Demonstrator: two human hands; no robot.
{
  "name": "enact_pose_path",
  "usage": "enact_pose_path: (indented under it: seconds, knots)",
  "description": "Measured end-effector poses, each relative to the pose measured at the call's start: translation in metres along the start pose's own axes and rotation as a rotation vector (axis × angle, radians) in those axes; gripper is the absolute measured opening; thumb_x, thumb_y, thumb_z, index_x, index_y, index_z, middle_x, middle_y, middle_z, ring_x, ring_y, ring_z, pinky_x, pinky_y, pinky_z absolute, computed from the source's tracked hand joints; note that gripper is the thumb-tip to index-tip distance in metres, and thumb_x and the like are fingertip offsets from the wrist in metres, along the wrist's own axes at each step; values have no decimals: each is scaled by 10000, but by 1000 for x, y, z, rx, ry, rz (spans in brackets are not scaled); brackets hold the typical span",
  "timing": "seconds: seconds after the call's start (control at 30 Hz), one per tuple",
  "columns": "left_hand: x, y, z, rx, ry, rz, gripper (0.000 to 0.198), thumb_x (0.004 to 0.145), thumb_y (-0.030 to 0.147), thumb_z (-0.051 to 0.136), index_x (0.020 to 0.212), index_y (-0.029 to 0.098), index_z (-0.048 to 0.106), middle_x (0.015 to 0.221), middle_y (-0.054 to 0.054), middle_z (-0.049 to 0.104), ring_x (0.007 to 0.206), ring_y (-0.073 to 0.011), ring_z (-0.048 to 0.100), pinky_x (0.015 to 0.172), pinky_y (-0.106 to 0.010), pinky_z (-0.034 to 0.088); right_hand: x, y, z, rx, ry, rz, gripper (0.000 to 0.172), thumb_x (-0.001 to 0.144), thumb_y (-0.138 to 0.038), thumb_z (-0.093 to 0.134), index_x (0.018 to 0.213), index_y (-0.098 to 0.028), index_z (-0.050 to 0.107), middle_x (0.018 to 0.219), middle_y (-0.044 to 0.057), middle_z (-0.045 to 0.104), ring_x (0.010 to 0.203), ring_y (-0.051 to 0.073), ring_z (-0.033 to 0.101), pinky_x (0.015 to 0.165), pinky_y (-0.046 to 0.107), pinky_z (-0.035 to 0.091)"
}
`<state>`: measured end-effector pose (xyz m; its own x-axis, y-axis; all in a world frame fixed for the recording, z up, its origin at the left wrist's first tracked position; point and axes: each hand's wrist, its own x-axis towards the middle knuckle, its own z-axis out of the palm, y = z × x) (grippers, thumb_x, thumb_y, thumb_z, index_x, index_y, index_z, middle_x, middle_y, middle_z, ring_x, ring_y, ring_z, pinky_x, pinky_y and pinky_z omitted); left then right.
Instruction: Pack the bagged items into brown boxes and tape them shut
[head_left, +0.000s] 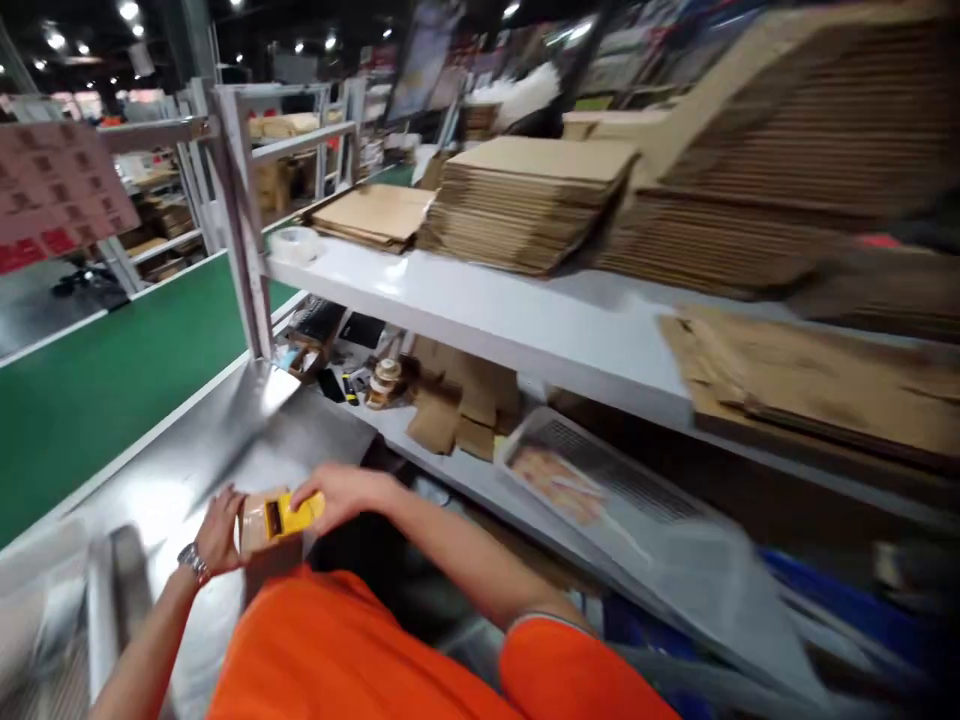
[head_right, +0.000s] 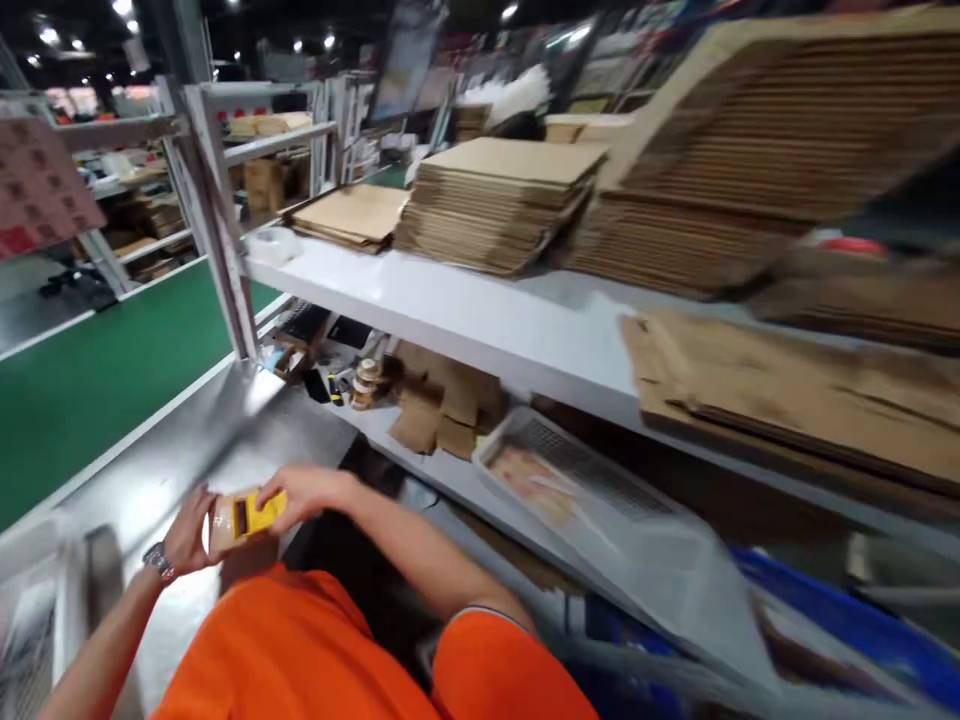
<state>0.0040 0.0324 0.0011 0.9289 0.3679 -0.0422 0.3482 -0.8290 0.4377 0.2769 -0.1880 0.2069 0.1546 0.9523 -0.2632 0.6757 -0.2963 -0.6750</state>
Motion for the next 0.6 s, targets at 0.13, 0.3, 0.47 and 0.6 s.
enact_pose_path:
  seconds: [0.13, 0.3, 0.47, 0.6]
  knots:
    - [-60, -36, -37, 72, -56, -277, 1072, 621, 315, 1013, 1610, 190, 620, 1664, -240, 621, 1689, -553, 429, 1333, -680, 470, 16, 12, -7, -44, -165, -86, 426, 824, -83, 892, 1233, -191, 943, 901, 29, 855, 723, 97, 689, 769, 191, 492]
    - [-97, -49, -57, 121, -126, -476, 973, 715, 251, 1017, 1577, 65, 606, 1729, -313, 527, 1677, -526, 412, 1312, -602, 455, 77, 15, 54, -35, -276, -152, 389, 881, -134, 852, 1260, -181, 928, 1023, 69, 883, 809, 126, 746, 824, 225, 527]
    - [-97, -33, -60, 165, -157, -597, 1182, 737, 240, 1046, 1714, 7, 423, 1833, -449, 329, 1758, -571, 300, 1350, -650, 404, 115, 4, 109, 111, -370, -36, 523, 933, -130, 794, 1449, -184, 860, 880, 61, 831, 597, 120, 622, 625, 250, 491]
    - [-75, -13, -59, 233, -164, -452, 1323, 706, 361, 1074, 1755, -13, 359, 1878, -469, 180, 1802, -584, 147, 1396, -676, 336, 126, -6, 123, 188, -396, -27, 521, 969, -121, 762, 1484, -134, 832, 846, 51, 799, 558, 86, 567, 613, 238, 458]
